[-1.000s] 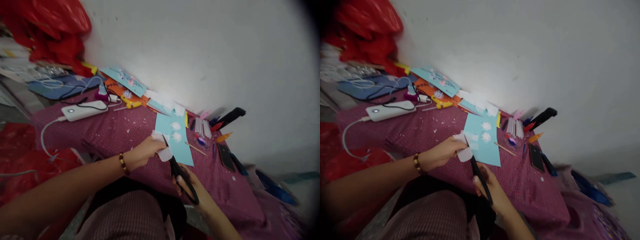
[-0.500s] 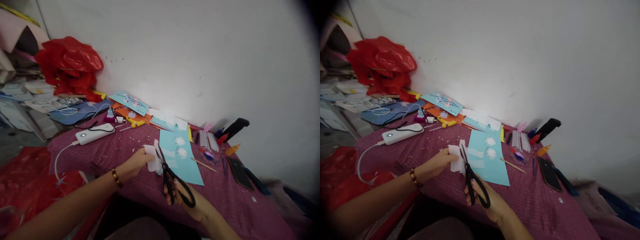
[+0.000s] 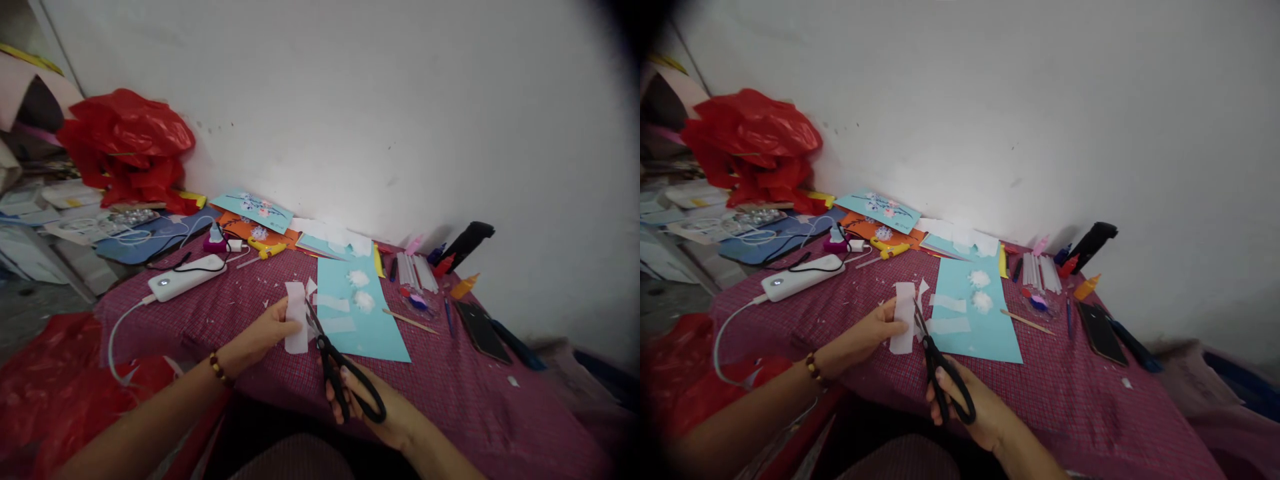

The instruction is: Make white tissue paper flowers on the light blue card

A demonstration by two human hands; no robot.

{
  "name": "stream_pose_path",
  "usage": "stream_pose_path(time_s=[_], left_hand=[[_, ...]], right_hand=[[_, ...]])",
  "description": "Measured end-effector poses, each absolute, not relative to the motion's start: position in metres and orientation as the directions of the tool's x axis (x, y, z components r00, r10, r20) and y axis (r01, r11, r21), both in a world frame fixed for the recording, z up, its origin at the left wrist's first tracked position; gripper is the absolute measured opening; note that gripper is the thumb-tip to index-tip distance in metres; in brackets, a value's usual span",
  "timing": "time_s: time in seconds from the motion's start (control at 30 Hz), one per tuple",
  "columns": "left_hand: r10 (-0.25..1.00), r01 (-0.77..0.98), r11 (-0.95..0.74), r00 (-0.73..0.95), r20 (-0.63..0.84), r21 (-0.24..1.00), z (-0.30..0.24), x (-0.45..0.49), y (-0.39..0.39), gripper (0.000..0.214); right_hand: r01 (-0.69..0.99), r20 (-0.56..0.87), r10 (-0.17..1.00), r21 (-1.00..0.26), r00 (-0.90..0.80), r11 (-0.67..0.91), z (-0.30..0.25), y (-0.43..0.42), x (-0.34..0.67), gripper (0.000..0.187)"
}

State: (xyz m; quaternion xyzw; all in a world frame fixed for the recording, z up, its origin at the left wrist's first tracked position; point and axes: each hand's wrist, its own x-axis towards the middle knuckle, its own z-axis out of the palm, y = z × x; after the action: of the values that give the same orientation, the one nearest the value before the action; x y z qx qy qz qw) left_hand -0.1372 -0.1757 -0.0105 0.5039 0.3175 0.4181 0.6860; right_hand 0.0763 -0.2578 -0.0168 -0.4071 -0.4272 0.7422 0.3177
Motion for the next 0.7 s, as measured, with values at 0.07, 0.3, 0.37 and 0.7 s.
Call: stream_pose_path(time_s=[0.07, 0.3, 0.37, 0.7], left_hand=[[0.900, -0.273, 0.124, 0.435, 0.007, 0.954, -0.011, -0.132, -0.178, 0.051], [0.930, -0.311, 0.111, 0.368, 0.012, 0.944, -0.013, -0.123, -0.184, 0.053], [0.929, -0.318, 0.112, 0.369, 0.015, 0.941, -0.014, -0.123, -0.185, 0.052], [0.900, -0.257, 0.171, 0.433, -0.045, 0.951, -0.003, -0.158, -0.165, 0.046]], right_hand=[[-0.164, -0.286, 0.853, -0.907, -0.436, -0.388, -0.019, -0.256, 0.071, 0.046], [-0.215, -0.227, 0.913, -0.926, -0.339, -0.310, -0.016, -0.254, 0.057, 0.047], [-0.192, -0.229, 0.918, -0.934, -0.324, -0.300, -0.015, -0.254, 0.055, 0.045], [-0.313, -0.269, 0.856, -0.848, -0.442, -0.428, -0.017, -0.257, 0.070, 0.051]])
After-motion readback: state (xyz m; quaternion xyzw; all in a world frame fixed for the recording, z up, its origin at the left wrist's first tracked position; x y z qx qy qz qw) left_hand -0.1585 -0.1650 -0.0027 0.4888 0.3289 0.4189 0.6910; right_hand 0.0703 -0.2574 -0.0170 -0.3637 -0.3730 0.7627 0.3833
